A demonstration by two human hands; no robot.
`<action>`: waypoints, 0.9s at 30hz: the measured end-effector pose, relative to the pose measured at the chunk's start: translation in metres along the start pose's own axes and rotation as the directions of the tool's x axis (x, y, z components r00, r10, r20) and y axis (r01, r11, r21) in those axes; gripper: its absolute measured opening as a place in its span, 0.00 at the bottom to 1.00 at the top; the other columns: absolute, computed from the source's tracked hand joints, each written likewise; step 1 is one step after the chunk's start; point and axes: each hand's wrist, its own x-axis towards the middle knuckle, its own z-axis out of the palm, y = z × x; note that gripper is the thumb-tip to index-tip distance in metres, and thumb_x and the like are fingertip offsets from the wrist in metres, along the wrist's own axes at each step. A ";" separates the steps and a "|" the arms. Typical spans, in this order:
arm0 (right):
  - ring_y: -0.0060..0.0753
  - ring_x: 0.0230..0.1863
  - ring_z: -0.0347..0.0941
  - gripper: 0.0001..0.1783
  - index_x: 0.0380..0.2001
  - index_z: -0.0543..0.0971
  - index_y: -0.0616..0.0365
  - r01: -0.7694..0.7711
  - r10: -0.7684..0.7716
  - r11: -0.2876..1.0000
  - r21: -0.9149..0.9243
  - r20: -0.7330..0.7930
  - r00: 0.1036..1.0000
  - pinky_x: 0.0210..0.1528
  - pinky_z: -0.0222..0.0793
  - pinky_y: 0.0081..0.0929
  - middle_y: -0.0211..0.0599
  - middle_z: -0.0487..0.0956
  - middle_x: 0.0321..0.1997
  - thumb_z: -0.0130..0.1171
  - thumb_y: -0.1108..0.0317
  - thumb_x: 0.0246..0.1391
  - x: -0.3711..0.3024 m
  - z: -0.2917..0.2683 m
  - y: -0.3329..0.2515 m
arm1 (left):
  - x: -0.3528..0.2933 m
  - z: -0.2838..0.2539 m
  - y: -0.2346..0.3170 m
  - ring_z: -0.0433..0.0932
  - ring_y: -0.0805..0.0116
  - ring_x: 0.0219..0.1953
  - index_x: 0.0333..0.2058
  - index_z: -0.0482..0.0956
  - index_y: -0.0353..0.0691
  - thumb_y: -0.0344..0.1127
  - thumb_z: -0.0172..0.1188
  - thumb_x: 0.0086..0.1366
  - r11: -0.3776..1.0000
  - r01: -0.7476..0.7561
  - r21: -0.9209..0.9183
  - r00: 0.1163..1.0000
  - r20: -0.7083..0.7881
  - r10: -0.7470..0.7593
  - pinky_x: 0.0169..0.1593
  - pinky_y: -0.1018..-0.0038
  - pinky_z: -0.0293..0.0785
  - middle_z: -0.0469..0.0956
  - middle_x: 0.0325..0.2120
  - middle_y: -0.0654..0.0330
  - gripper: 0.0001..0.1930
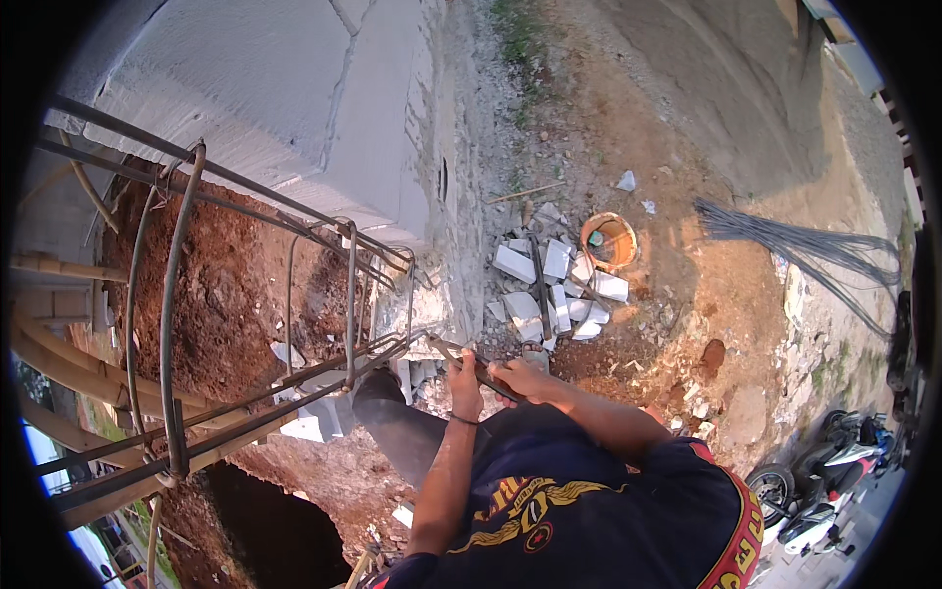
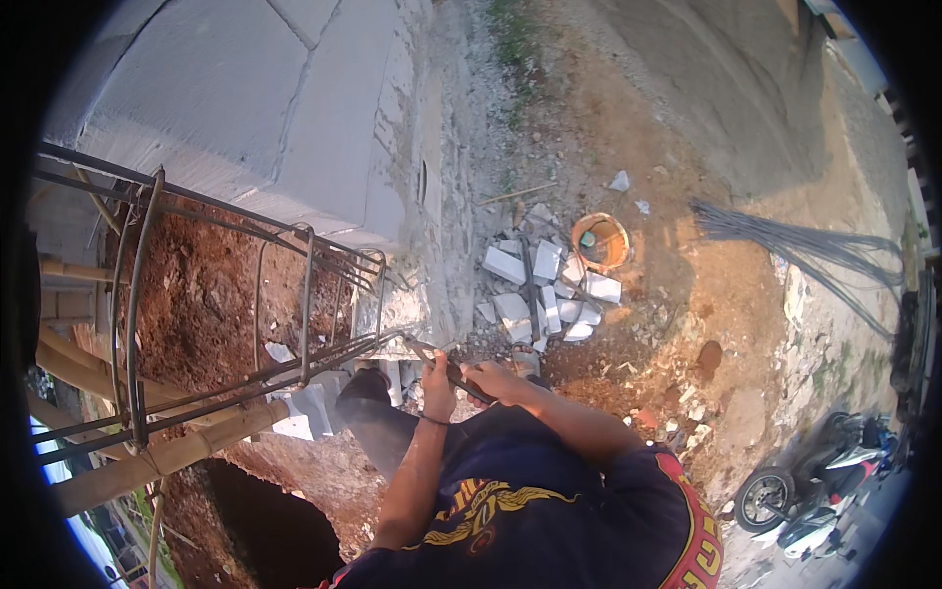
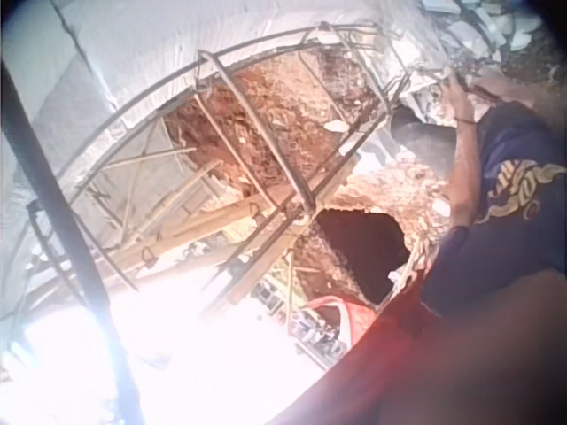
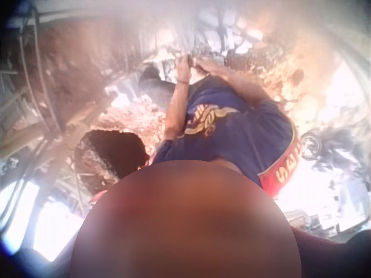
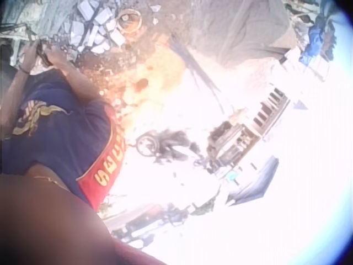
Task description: The person assembles a metal scaffolding structure by hand, inserting and securing metal rods into a frame. They repeatedly adjust and tighten connections between vertical and horizontal bars.
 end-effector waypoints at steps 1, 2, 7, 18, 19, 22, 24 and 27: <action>0.29 0.14 0.69 0.23 0.31 0.71 0.55 -0.250 0.233 0.928 0.276 0.093 0.968 0.15 0.64 0.21 0.39 0.73 0.18 0.41 0.45 0.62 0.000 -0.001 0.000 | -0.005 0.003 -0.001 0.77 0.64 0.29 0.35 0.66 0.38 0.41 0.52 0.66 0.992 -0.031 -0.123 0.999 -0.013 0.030 0.34 0.69 0.75 0.73 0.26 0.59 0.12; 0.29 0.14 0.69 0.24 0.30 0.70 0.56 -0.287 0.207 0.892 0.348 0.249 0.946 0.15 0.64 0.21 0.38 0.73 0.17 0.41 0.45 0.61 0.000 0.000 0.000 | -0.005 0.004 0.002 0.77 0.64 0.29 0.34 0.66 0.38 0.43 0.52 0.66 0.989 0.017 -0.147 1.000 0.013 -0.015 0.34 0.69 0.75 0.74 0.26 0.58 0.13; 0.23 0.16 0.69 0.22 0.38 0.69 0.60 0.043 -0.033 0.996 -0.076 0.127 0.991 0.17 0.65 0.19 0.35 0.73 0.19 0.43 0.48 0.62 -0.009 0.002 -0.003 | 0.011 0.001 0.015 0.74 0.65 0.26 0.31 0.68 0.34 0.48 0.47 0.67 0.868 0.032 0.495 0.995 0.062 -0.073 0.33 0.70 0.75 0.73 0.25 0.58 0.19; 0.33 0.35 0.76 0.20 0.50 0.71 0.61 0.011 0.088 0.929 -0.371 0.248 0.965 0.38 0.72 0.32 0.42 0.78 0.38 0.51 0.61 0.57 0.022 -0.067 -0.029 | -0.009 -0.060 0.036 0.75 0.68 0.34 0.43 0.66 0.38 0.53 0.41 0.68 0.822 0.059 0.567 0.990 -0.137 0.023 0.37 0.74 0.67 0.74 0.32 0.58 0.21; 0.35 0.36 0.76 0.20 0.49 0.71 0.60 0.186 -0.121 0.740 -0.646 0.145 0.982 0.39 0.72 0.34 0.43 0.78 0.37 0.53 0.62 0.55 0.027 -0.068 -0.029 | -0.011 -0.068 0.041 0.75 0.69 0.33 0.42 0.66 0.37 0.52 0.42 0.68 0.818 0.073 0.571 0.987 -0.157 0.021 0.36 0.75 0.67 0.73 0.31 0.59 0.21; 0.40 0.40 0.74 0.24 0.52 0.72 0.53 0.307 -0.365 0.577 -0.757 0.097 0.926 0.44 0.68 0.36 0.46 0.77 0.35 0.56 0.64 0.49 0.034 -0.073 -0.027 | -0.009 -0.075 0.048 0.72 0.71 0.29 0.35 0.67 0.33 0.40 0.50 0.66 0.758 -0.002 0.652 0.964 -0.201 0.174 0.35 0.73 0.72 0.70 0.26 0.60 0.13; 0.38 0.43 0.74 0.26 0.54 0.71 0.49 0.210 -0.168 0.675 -0.707 0.130 0.977 0.46 0.69 0.36 0.45 0.78 0.38 0.56 0.62 0.49 0.034 -0.080 -0.024 | -0.007 -0.074 0.053 0.72 0.71 0.29 0.35 0.68 0.33 0.38 0.53 0.64 0.483 -0.053 0.874 0.930 -0.133 0.342 0.34 0.72 0.72 0.70 0.25 0.59 0.12; 0.42 0.41 0.74 0.26 0.54 0.71 0.49 -0.019 0.071 0.974 -0.225 0.226 0.971 0.44 0.67 0.37 0.47 0.77 0.40 0.56 0.61 0.49 0.028 -0.091 -0.013 | 0.009 -0.061 0.061 0.74 0.64 0.29 0.39 0.71 0.31 0.36 0.57 0.61 0.373 -0.242 0.895 0.881 0.042 0.470 0.35 0.66 0.71 0.73 0.26 0.54 0.14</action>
